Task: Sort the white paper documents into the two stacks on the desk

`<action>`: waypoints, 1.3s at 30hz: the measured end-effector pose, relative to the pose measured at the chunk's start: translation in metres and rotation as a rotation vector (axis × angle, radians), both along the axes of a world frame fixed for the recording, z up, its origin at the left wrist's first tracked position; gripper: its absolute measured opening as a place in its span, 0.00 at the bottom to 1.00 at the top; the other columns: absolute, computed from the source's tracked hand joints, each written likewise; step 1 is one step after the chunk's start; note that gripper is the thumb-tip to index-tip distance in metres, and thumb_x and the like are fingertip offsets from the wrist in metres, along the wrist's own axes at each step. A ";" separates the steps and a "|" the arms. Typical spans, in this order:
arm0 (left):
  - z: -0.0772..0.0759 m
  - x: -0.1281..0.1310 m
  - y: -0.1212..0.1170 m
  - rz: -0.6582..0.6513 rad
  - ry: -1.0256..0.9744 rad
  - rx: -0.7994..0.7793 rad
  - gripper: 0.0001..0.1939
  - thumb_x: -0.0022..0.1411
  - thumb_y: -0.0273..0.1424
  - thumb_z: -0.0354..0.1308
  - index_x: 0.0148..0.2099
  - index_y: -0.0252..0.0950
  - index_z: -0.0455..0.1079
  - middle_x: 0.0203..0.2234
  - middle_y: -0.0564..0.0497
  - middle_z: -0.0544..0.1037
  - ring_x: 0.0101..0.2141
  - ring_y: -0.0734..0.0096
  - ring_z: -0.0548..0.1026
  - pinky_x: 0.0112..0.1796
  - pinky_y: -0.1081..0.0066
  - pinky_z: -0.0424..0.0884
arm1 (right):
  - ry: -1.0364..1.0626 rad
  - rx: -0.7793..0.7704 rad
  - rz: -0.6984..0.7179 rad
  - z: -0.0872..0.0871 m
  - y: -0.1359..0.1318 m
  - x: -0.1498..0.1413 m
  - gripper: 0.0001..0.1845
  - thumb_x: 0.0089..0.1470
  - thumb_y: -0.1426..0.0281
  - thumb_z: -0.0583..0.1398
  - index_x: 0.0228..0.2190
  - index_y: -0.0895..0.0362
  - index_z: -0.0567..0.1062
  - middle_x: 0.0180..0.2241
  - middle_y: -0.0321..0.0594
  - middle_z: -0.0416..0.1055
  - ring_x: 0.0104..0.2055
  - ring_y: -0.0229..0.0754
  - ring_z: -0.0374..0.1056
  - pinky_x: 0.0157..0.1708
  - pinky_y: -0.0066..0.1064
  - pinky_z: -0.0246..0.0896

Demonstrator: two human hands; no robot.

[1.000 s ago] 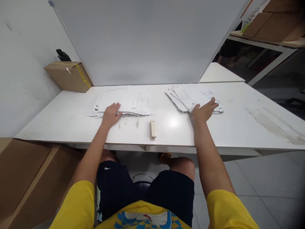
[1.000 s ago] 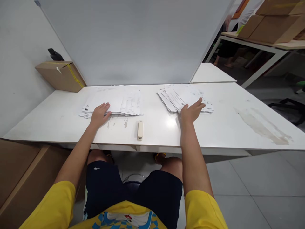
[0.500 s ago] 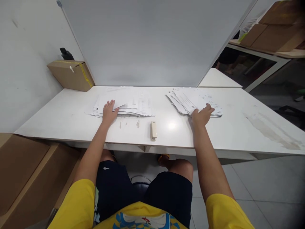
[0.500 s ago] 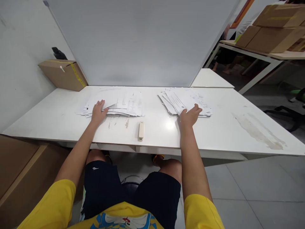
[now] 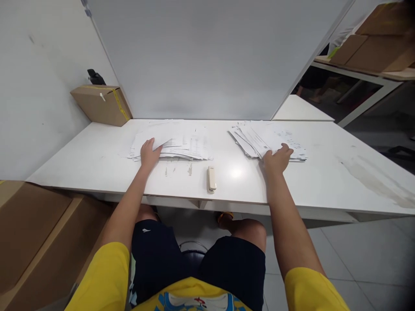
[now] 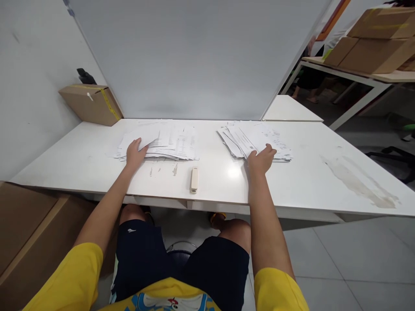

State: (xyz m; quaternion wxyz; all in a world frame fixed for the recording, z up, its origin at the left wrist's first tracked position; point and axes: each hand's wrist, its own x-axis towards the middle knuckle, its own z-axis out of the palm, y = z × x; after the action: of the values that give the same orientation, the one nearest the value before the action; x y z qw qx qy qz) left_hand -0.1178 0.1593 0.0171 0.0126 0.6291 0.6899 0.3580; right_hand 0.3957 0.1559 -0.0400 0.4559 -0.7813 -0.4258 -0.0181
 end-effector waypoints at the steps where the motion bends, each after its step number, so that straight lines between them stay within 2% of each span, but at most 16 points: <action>1: 0.000 0.000 0.000 -0.001 0.001 0.012 0.28 0.65 0.40 0.54 0.64 0.35 0.65 0.62 0.42 0.69 0.65 0.53 0.61 0.65 0.54 0.56 | 0.003 0.000 0.002 0.000 0.000 0.000 0.31 0.50 0.66 0.55 0.56 0.59 0.60 0.54 0.56 0.58 0.51 0.55 0.65 0.54 0.53 0.62; 6: -0.004 -0.003 0.003 0.001 0.013 0.041 0.28 0.64 0.38 0.54 0.64 0.35 0.66 0.61 0.42 0.70 0.64 0.54 0.64 0.65 0.55 0.58 | 0.033 -0.028 0.007 0.002 -0.003 -0.002 0.32 0.49 0.68 0.54 0.57 0.59 0.59 0.55 0.55 0.58 0.52 0.55 0.65 0.54 0.53 0.61; 9: -0.005 -0.009 0.008 0.098 -0.014 0.036 0.29 0.63 0.37 0.54 0.65 0.35 0.65 0.62 0.42 0.69 0.64 0.51 0.62 0.65 0.52 0.56 | 0.042 -0.011 0.019 0.004 -0.004 -0.003 0.32 0.49 0.68 0.54 0.57 0.58 0.59 0.55 0.56 0.58 0.53 0.57 0.64 0.55 0.54 0.59; 12: -0.002 -0.023 0.014 0.192 -0.048 -0.021 0.29 0.62 0.37 0.53 0.64 0.36 0.66 0.64 0.43 0.66 0.66 0.47 0.58 0.65 0.47 0.52 | 0.046 -0.015 0.024 0.007 -0.006 -0.005 0.32 0.49 0.69 0.54 0.57 0.59 0.59 0.55 0.56 0.58 0.55 0.58 0.62 0.55 0.55 0.58; 16: 0.008 -0.048 0.013 0.236 0.018 -0.143 0.31 0.62 0.42 0.52 0.64 0.34 0.65 0.66 0.39 0.62 0.68 0.42 0.53 0.65 0.44 0.48 | 0.039 -0.058 0.028 0.014 -0.009 -0.011 0.33 0.48 0.69 0.54 0.57 0.63 0.60 0.55 0.59 0.58 0.56 0.61 0.62 0.56 0.55 0.59; 19: 0.015 -0.063 0.005 0.350 0.039 -0.182 0.36 0.62 0.46 0.52 0.65 0.28 0.63 0.64 0.31 0.63 0.66 0.38 0.57 0.63 0.43 0.52 | 0.016 -0.071 0.028 0.017 -0.009 -0.014 0.34 0.47 0.69 0.54 0.57 0.65 0.62 0.55 0.61 0.59 0.56 0.62 0.62 0.56 0.55 0.58; 22: 0.018 -0.069 -0.003 0.423 0.033 -0.175 0.36 0.61 0.44 0.54 0.63 0.22 0.63 0.55 0.23 0.71 0.59 0.36 0.68 0.56 0.45 0.63 | 0.019 -0.065 0.034 0.016 -0.007 -0.014 0.35 0.45 0.68 0.55 0.56 0.65 0.63 0.54 0.61 0.60 0.56 0.64 0.61 0.55 0.57 0.59; 25: 0.017 -0.068 -0.008 0.415 0.037 -0.168 0.31 0.61 0.39 0.54 0.62 0.25 0.65 0.48 0.27 0.77 0.52 0.37 0.74 0.50 0.48 0.68 | 0.040 -0.060 0.037 0.013 -0.006 -0.012 0.35 0.44 0.67 0.55 0.56 0.63 0.62 0.55 0.60 0.60 0.56 0.64 0.62 0.53 0.59 0.60; 31: 0.014 -0.061 -0.014 0.357 0.042 -0.145 0.19 0.59 0.34 0.55 0.52 0.37 0.75 0.45 0.37 0.80 0.49 0.42 0.76 0.47 0.54 0.70 | 0.034 -0.046 0.030 0.010 -0.009 -0.008 0.35 0.45 0.66 0.56 0.56 0.59 0.63 0.55 0.60 0.62 0.56 0.66 0.63 0.53 0.63 0.61; 35: 0.013 -0.060 -0.014 0.346 0.014 -0.124 0.20 0.60 0.37 0.56 0.51 0.38 0.76 0.45 0.37 0.80 0.48 0.42 0.76 0.47 0.53 0.70 | 0.015 -0.034 0.027 0.015 -0.019 -0.009 0.32 0.46 0.67 0.55 0.55 0.58 0.65 0.52 0.59 0.64 0.54 0.64 0.65 0.54 0.61 0.61; 37: 0.012 -0.060 -0.013 0.347 -0.013 -0.110 0.21 0.61 0.39 0.55 0.53 0.37 0.76 0.45 0.37 0.80 0.48 0.42 0.76 0.48 0.52 0.70 | -0.021 0.037 0.025 0.023 -0.025 -0.023 0.29 0.48 0.67 0.54 0.53 0.57 0.66 0.50 0.55 0.67 0.51 0.60 0.66 0.52 0.59 0.63; 39: 0.011 -0.061 -0.012 0.353 -0.048 -0.093 0.22 0.62 0.39 0.53 0.54 0.36 0.75 0.44 0.36 0.81 0.49 0.42 0.76 0.48 0.52 0.70 | -0.073 0.132 0.097 0.036 -0.029 -0.056 0.26 0.51 0.67 0.52 0.52 0.57 0.67 0.46 0.51 0.69 0.46 0.55 0.68 0.50 0.55 0.65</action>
State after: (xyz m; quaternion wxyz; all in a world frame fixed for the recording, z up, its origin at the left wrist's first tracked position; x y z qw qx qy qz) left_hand -0.1789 0.1473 0.0277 -0.0049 0.4884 0.8048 0.3374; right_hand 0.3402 0.1271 -0.0036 0.4909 -0.7269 -0.4773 -0.0526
